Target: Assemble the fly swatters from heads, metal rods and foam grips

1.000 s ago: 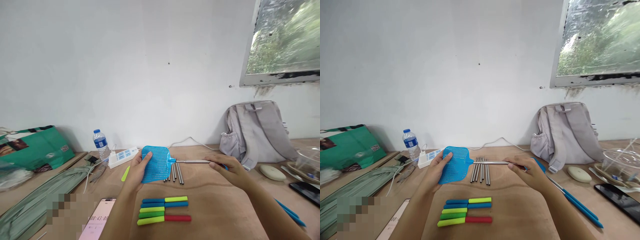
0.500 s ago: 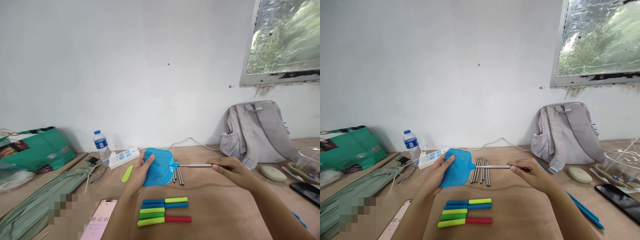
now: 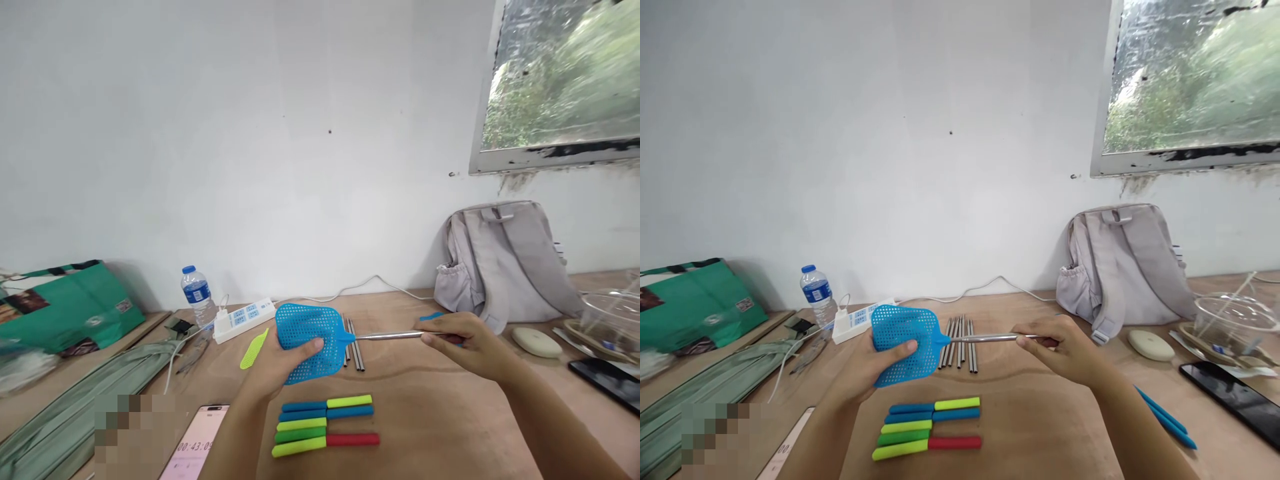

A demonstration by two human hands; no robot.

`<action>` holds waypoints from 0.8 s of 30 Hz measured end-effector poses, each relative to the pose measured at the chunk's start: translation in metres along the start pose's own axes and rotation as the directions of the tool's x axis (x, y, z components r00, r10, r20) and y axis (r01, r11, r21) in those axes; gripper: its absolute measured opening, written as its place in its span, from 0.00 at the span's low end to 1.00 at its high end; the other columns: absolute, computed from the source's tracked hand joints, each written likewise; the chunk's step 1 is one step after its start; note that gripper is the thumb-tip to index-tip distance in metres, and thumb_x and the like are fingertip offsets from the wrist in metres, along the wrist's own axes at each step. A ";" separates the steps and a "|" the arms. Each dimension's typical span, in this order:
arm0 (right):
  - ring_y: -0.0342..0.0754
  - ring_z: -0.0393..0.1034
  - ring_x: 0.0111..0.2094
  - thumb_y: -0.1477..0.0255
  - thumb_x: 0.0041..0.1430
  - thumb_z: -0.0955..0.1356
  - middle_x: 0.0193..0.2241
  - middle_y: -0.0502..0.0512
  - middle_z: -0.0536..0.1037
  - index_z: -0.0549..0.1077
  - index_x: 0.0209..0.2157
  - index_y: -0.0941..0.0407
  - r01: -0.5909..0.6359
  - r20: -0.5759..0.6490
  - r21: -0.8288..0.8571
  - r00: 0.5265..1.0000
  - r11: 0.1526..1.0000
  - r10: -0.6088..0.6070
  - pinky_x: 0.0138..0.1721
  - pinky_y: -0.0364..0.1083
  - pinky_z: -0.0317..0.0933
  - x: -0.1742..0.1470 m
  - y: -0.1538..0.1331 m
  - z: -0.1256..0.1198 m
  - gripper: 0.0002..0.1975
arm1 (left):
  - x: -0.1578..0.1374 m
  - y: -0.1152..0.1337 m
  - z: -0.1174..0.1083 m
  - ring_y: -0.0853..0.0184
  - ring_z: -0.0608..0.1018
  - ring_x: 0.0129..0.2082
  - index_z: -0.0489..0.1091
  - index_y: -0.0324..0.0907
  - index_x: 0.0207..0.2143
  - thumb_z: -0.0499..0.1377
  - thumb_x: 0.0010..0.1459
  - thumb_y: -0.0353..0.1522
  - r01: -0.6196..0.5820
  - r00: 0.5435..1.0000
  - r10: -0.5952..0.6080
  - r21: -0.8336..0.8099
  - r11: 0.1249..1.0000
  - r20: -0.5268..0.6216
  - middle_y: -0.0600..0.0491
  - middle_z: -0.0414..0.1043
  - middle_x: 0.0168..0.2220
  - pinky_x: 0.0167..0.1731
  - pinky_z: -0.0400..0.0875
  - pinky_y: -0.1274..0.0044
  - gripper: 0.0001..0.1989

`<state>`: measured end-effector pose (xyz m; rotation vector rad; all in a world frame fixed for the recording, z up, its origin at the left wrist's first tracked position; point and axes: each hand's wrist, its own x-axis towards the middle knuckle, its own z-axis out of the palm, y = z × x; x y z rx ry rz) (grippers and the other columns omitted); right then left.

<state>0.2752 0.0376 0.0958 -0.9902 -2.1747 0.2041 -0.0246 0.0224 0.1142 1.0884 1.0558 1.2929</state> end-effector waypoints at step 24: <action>0.43 0.62 0.25 0.57 0.58 0.57 0.21 0.49 0.68 0.71 0.27 0.57 -0.288 -0.035 0.218 0.953 0.933 0.302 0.26 0.41 0.54 0.016 -0.009 0.056 0.21 | 0.024 -0.029 0.008 0.51 0.70 0.48 0.70 0.39 0.35 0.58 0.45 0.39 0.158 0.904 0.049 -0.437 0.885 0.425 0.42 0.72 0.43 0.47 0.61 0.63 0.16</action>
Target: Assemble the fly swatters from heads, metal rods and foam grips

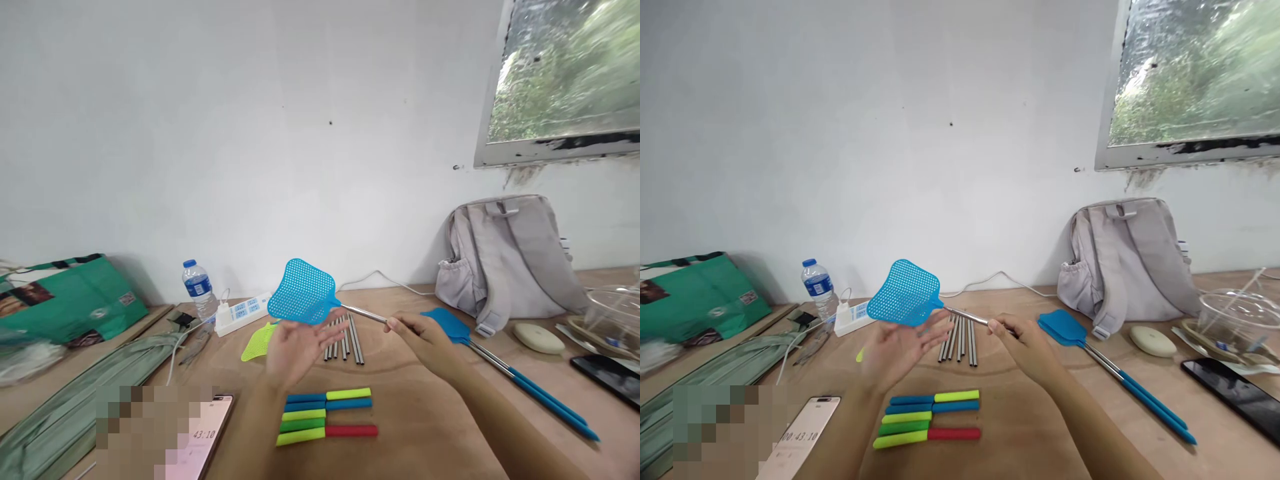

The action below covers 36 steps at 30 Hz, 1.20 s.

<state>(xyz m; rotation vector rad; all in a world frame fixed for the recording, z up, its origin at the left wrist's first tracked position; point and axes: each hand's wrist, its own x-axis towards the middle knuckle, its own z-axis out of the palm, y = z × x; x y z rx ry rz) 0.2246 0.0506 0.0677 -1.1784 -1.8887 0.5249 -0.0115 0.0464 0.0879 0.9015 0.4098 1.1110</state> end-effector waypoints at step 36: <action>0.47 0.64 0.34 0.74 0.55 0.61 0.37 0.57 0.71 0.66 0.38 0.57 0.123 0.622 -0.209 0.783 0.970 0.034 0.32 0.43 0.55 -0.020 0.015 0.059 0.08 | 0.005 -0.006 -0.012 0.74 0.60 0.12 0.60 0.43 0.22 0.45 0.62 0.33 -0.594 0.677 0.357 -0.192 0.781 -0.643 0.61 0.57 0.14 0.18 0.57 0.79 0.15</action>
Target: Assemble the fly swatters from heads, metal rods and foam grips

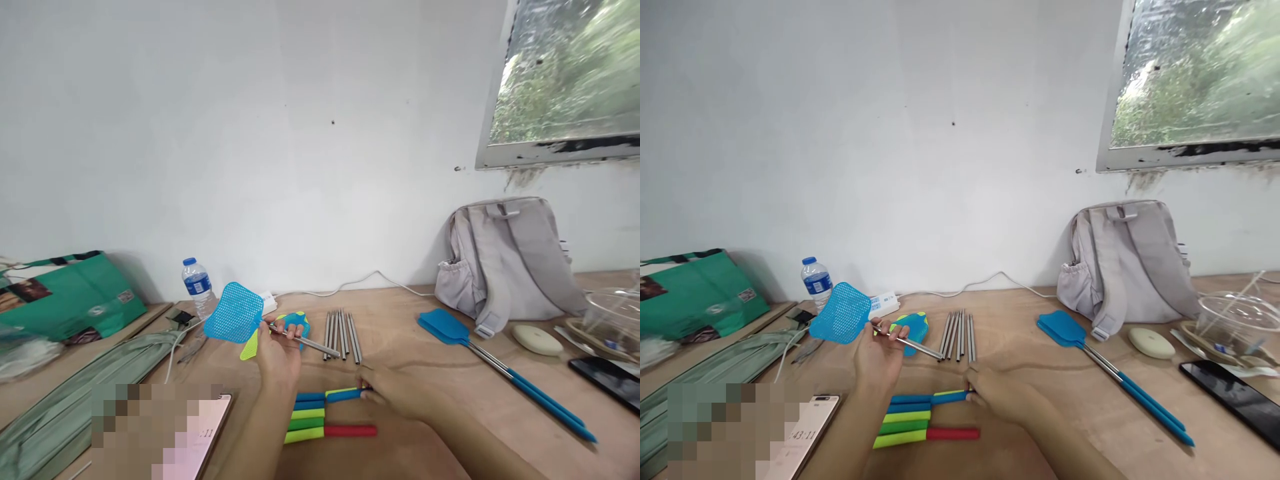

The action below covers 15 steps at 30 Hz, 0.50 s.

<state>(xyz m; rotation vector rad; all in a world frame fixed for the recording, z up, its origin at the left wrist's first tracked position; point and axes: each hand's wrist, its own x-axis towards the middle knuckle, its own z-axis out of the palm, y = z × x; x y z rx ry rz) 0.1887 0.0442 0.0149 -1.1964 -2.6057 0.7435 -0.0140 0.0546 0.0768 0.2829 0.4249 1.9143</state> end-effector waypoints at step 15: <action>0.45 0.66 0.34 0.66 0.56 0.64 0.32 0.53 0.70 0.65 0.37 0.54 0.411 -0.723 0.474 0.687 0.779 0.077 0.35 0.45 0.63 -0.003 -0.014 -0.014 0.08 | -0.014 0.013 0.015 0.77 0.55 0.10 0.54 0.40 0.20 0.38 0.61 0.24 -0.004 1.000 -0.001 -0.228 0.974 -0.021 0.61 0.50 0.13 0.14 0.52 0.83 0.17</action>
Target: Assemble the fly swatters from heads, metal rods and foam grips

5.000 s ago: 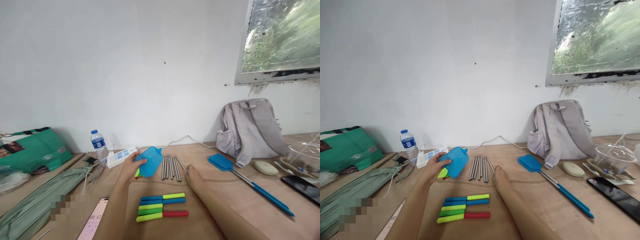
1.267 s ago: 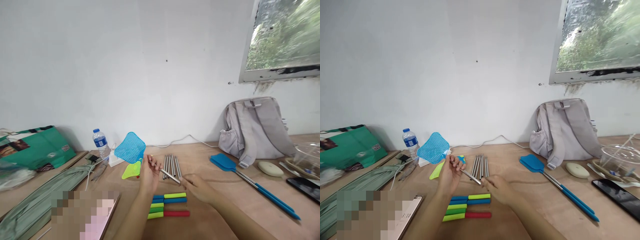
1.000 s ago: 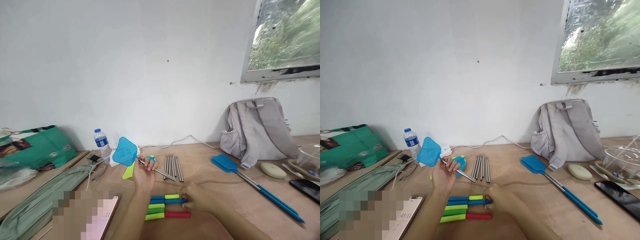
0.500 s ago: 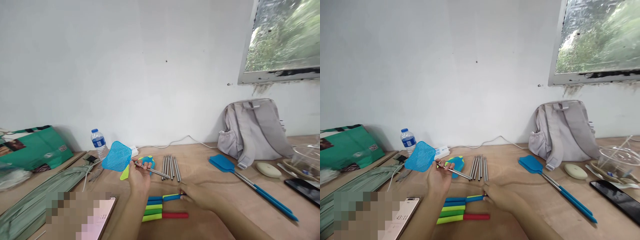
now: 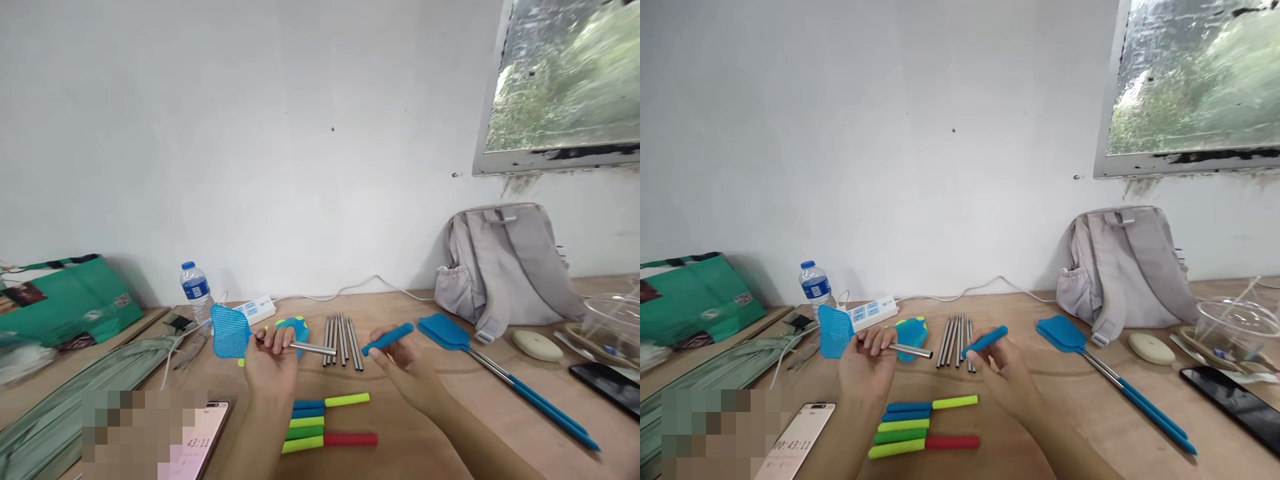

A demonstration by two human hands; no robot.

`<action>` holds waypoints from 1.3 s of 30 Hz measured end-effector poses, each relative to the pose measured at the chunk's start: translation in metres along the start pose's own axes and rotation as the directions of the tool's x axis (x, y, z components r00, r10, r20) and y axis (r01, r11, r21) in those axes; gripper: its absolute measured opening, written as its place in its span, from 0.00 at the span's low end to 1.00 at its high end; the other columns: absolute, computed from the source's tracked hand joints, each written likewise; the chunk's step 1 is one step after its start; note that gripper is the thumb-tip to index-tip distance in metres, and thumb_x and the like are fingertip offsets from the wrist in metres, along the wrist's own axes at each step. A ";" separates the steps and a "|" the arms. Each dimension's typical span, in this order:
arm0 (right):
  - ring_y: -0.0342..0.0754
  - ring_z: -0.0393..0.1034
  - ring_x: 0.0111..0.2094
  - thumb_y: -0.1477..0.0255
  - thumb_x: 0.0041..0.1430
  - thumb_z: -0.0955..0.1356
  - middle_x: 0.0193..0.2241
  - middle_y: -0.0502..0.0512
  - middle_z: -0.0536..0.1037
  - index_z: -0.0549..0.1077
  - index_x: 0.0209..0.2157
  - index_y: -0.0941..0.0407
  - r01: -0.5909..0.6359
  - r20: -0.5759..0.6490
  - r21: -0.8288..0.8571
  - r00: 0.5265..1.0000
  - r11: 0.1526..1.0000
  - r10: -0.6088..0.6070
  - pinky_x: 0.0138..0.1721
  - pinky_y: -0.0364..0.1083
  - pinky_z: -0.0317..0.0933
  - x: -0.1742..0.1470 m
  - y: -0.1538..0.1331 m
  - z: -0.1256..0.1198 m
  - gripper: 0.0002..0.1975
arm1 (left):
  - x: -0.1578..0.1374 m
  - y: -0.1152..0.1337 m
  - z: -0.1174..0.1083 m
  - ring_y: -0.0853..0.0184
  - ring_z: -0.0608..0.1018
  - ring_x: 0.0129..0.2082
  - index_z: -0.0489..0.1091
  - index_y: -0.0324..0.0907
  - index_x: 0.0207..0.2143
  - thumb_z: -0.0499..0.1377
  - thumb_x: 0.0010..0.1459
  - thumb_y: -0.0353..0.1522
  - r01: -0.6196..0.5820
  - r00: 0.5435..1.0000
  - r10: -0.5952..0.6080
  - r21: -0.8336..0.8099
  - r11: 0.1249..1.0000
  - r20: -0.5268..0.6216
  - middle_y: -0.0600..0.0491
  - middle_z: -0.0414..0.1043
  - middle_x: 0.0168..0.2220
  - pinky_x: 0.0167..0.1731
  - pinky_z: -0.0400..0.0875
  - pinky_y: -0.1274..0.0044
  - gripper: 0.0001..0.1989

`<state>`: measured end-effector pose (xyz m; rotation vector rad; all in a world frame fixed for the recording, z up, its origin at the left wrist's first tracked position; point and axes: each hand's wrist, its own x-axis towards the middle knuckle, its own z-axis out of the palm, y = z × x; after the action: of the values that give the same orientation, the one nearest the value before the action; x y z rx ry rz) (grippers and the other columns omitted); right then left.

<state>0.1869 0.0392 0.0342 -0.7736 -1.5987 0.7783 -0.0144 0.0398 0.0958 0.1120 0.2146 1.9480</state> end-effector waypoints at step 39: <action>0.42 0.66 0.25 0.79 0.45 0.70 0.23 0.49 0.69 0.68 0.28 0.55 0.311 0.057 -0.124 0.950 0.942 -0.306 0.26 0.41 0.60 -0.022 -0.049 0.019 0.08 | -0.085 -0.054 -0.008 0.69 0.72 0.22 0.58 0.45 0.24 0.56 0.51 0.46 -0.335 0.930 0.268 0.275 0.901 0.252 0.61 0.65 0.18 0.28 0.71 0.76 0.16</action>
<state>0.1681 -0.0077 0.0595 -0.5833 -1.7657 0.4659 0.0658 -0.0202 0.0792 0.5897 0.3865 2.1802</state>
